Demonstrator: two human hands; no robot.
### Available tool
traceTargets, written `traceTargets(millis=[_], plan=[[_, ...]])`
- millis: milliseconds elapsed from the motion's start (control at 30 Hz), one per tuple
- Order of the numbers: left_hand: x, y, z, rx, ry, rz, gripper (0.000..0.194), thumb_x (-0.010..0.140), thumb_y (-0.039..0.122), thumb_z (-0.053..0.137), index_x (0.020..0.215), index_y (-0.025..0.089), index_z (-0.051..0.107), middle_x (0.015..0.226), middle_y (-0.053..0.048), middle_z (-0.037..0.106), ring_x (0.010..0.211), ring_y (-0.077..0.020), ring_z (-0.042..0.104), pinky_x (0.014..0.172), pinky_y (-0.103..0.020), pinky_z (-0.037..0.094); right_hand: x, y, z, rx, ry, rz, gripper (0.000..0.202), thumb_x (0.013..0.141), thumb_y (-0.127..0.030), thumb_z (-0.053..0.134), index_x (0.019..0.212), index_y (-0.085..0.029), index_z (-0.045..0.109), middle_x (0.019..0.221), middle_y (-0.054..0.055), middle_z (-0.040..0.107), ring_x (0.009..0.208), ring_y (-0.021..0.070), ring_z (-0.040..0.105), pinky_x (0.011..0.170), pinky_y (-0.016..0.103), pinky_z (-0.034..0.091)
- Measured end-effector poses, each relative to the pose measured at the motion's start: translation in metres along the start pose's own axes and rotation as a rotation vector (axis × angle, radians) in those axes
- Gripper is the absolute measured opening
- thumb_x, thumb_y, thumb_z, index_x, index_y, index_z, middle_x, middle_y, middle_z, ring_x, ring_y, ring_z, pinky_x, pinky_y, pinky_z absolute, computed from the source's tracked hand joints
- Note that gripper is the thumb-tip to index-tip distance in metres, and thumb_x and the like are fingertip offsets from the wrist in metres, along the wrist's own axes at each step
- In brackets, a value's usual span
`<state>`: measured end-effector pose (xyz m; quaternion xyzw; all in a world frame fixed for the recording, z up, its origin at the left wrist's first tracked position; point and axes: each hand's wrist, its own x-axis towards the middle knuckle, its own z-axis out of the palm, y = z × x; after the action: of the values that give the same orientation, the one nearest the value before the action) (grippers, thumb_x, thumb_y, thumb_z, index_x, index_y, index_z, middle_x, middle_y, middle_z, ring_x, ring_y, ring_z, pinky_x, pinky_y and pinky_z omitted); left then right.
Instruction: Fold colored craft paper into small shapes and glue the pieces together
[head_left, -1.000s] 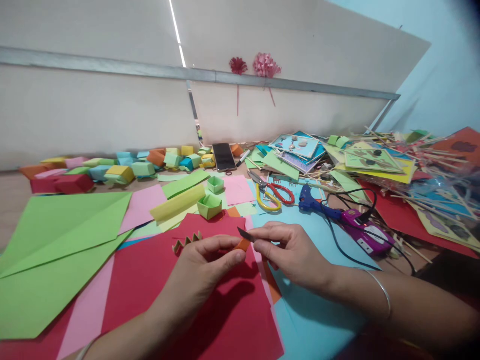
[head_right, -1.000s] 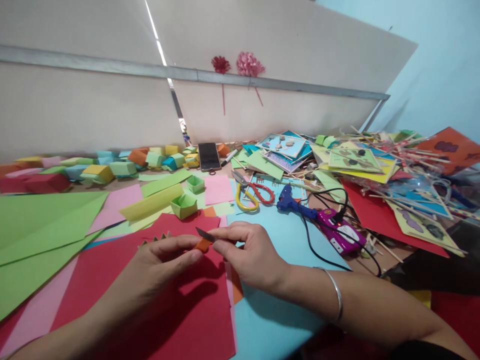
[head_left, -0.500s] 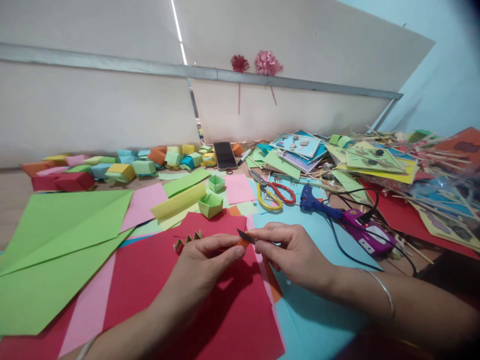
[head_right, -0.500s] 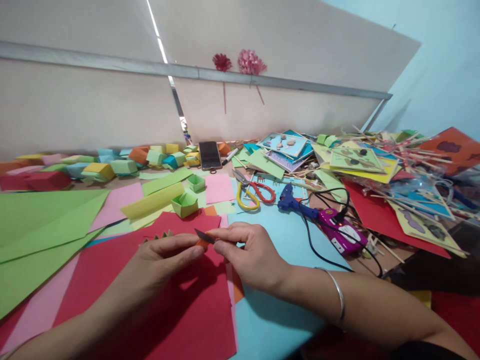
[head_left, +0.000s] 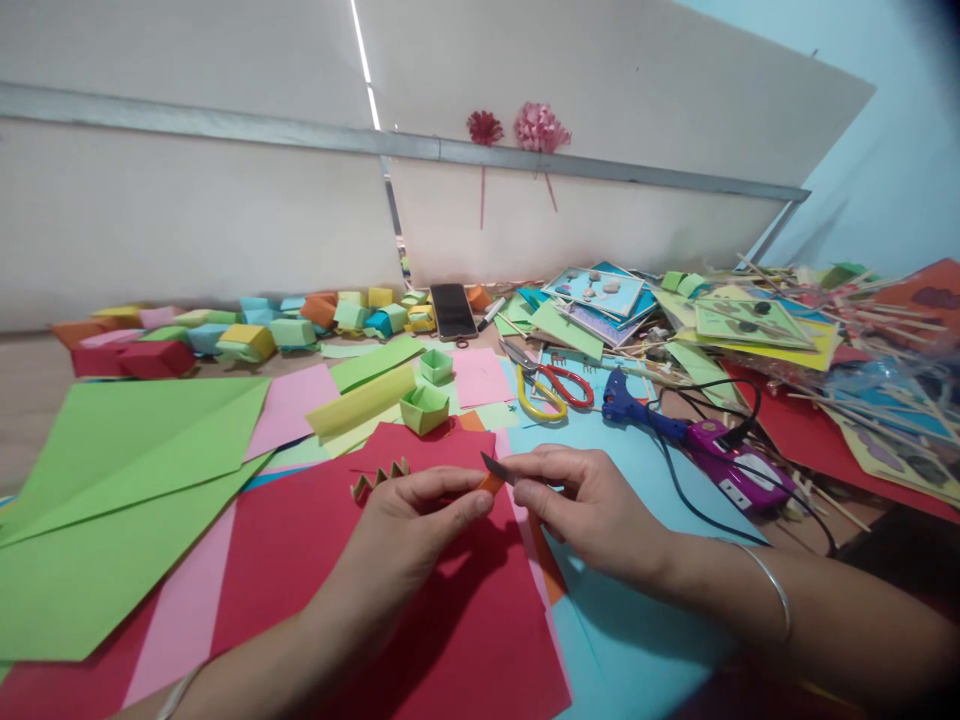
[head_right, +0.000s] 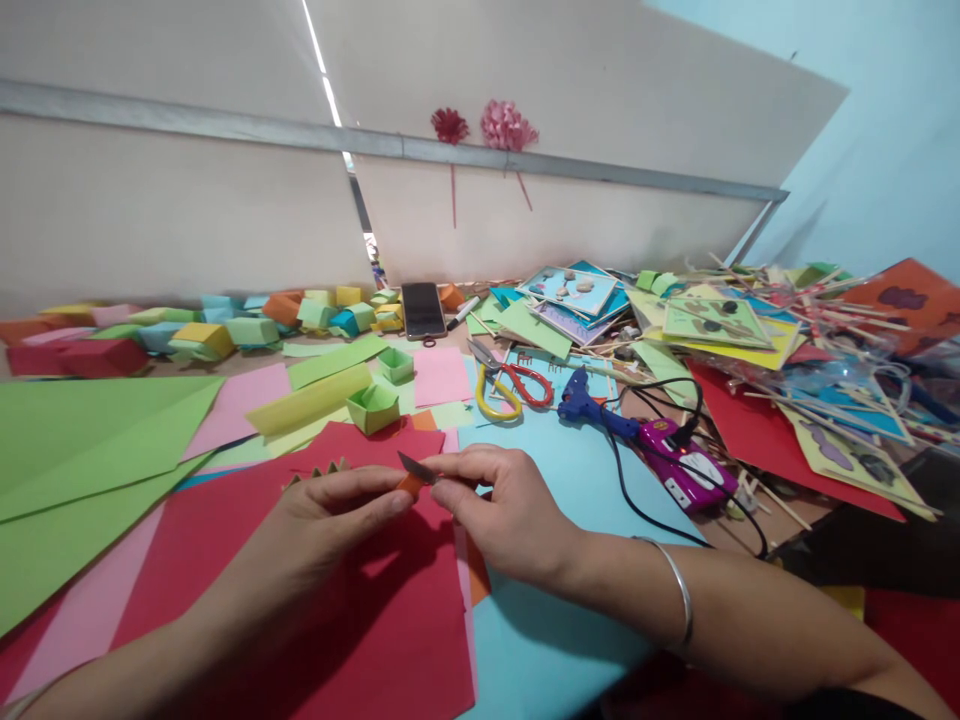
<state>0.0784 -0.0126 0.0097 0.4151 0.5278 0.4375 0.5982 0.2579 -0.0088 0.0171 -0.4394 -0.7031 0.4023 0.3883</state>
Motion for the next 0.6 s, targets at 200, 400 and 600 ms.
traceTargets(millis=[200, 400, 600], plan=[[-0.0002, 0.0013, -0.0010, 0.013, -0.015, -0.011, 0.018, 0.060, 0.031, 0.085, 0.072, 0.019, 0.079, 0.071, -0.005, 0.072, 0.065, -0.0169, 0.062, 0.063, -0.028, 0.048, -0.0007, 0.0020, 0.0010, -0.006, 0.014, 0.010, 0.026, 0.084, -0.019, 0.059, 0.104, -0.021, 0.076, 0.097, 0.005, 0.075, 0.087, 0.0169, 0.068, 0.079, 0.031, 0.053], [0.0011, 0.0008, -0.0035, -0.010, -0.035, -0.068, 0.020, 0.061, 0.030, 0.086, 0.075, 0.018, 0.079, 0.073, -0.006, 0.073, 0.066, -0.0169, 0.063, 0.066, -0.028, 0.049, -0.0005, 0.0027, 0.0008, -0.030, 0.024, 0.002, 0.026, 0.084, -0.020, 0.059, 0.103, -0.020, 0.076, 0.095, 0.006, 0.075, 0.085, 0.0163, 0.068, 0.076, 0.030, 0.054], [-0.0017, 0.0013, -0.0002, -0.011, -0.015, -0.043, 0.018, 0.061, 0.029, 0.086, 0.074, 0.019, 0.079, 0.070, -0.004, 0.073, 0.065, -0.0164, 0.064, 0.065, -0.027, 0.049, 0.0006, 0.0045, -0.0001, -0.018, 0.036, -0.022, 0.024, 0.083, -0.021, 0.061, 0.102, -0.020, 0.077, 0.091, 0.006, 0.075, 0.080, 0.0156, 0.067, 0.074, 0.031, 0.054]])
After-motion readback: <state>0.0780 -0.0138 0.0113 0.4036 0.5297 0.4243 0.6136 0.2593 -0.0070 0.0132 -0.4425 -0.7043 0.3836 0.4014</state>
